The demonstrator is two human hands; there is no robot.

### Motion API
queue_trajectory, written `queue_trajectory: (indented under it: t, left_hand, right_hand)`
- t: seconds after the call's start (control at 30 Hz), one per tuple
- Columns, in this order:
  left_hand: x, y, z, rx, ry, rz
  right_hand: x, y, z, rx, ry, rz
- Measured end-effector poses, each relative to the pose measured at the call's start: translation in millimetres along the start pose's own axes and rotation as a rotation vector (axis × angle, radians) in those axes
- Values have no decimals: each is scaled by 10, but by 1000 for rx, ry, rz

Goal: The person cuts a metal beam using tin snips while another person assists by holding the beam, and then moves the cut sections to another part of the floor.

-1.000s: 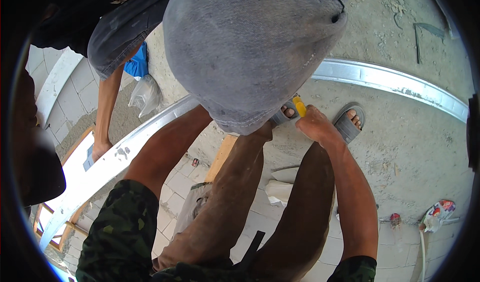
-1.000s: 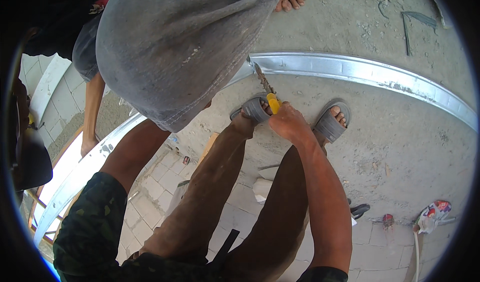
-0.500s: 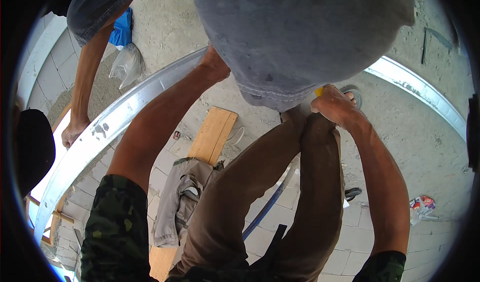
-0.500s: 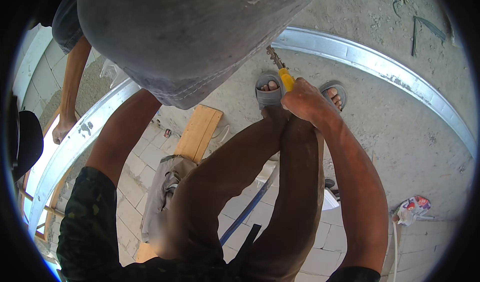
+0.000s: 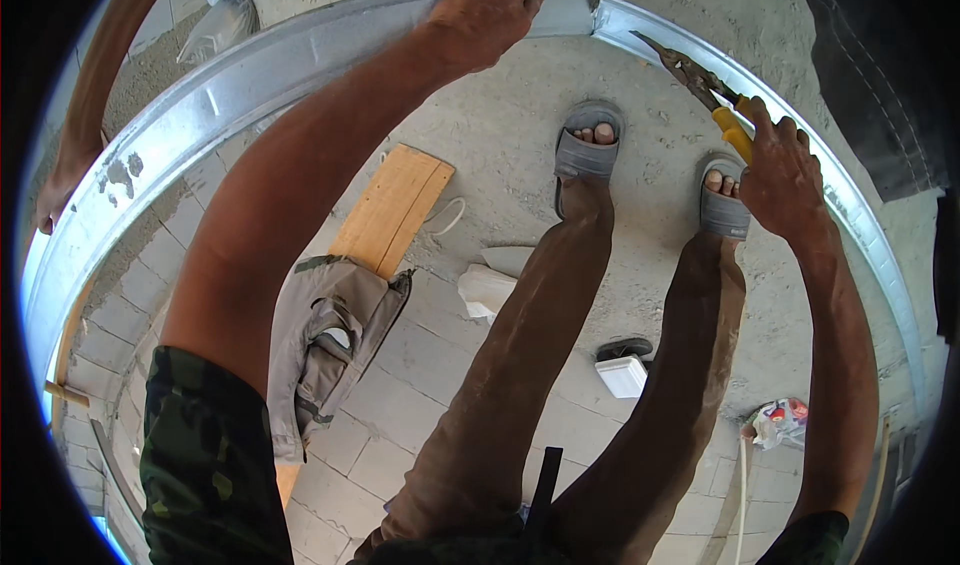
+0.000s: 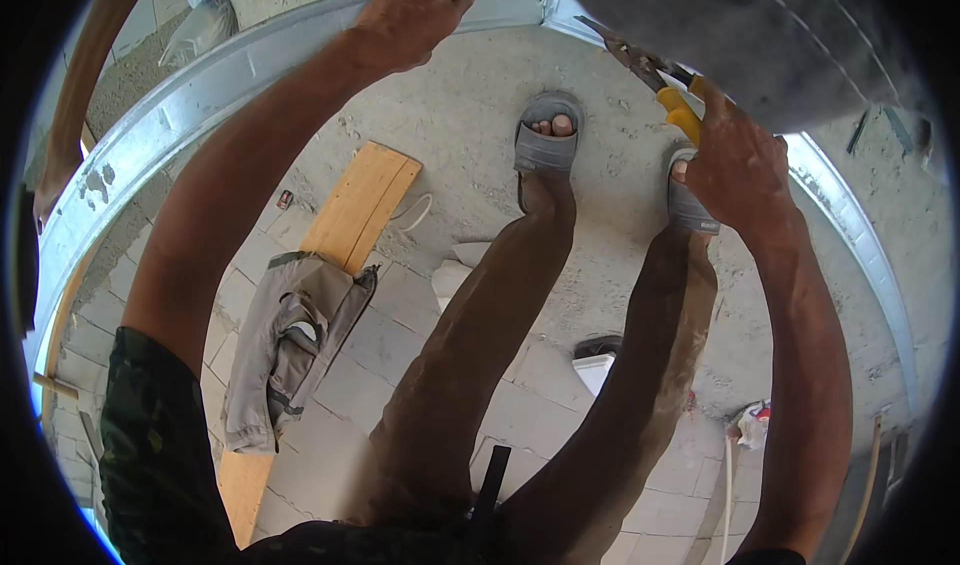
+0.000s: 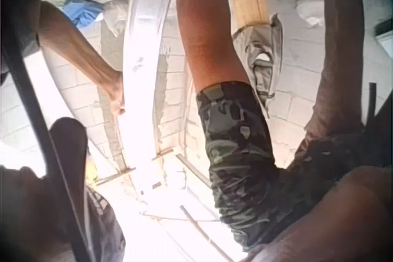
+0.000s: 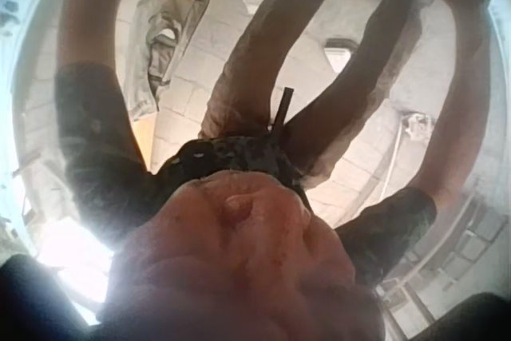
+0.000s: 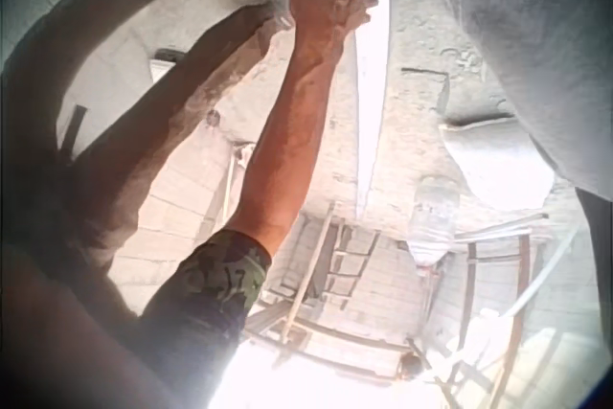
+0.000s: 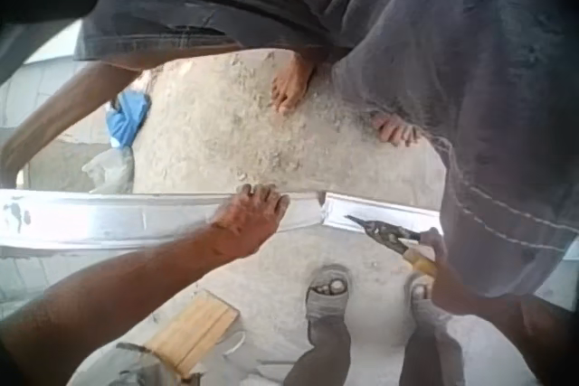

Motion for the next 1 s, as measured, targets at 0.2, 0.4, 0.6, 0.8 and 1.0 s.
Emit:
queue_trajectory:
  t: [0.2,0.4,0.6,0.8,1.0]
  left_hand:
    - [96,7,-46,137,101,150]
    - [573,438,251,484,407,377]
    - [862,1679,26,1149,510,834]
    - [760,2518,57,1706,448,981]
    - [805,2748,96,1962,507,1013]
  right_hand:
    - [-207,-289,396,591,109,175]
    - [-480,-544,496,966,72,210]
    - [-752,-763,533,1228,265,382]
    - [-1032,-900,525,1330,294,570]
    - [-1095,-1209,628,1432,281,581]
Point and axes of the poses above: each hand's wrist, its own x-axis away from the middle knuckle, its own z-axis out of the back of the hand, y = z × x, the point moved 5 cm from there along -x, towards the middle knuckle, and after that the axes turned 7 degrees about x, right-handed, at the moved point
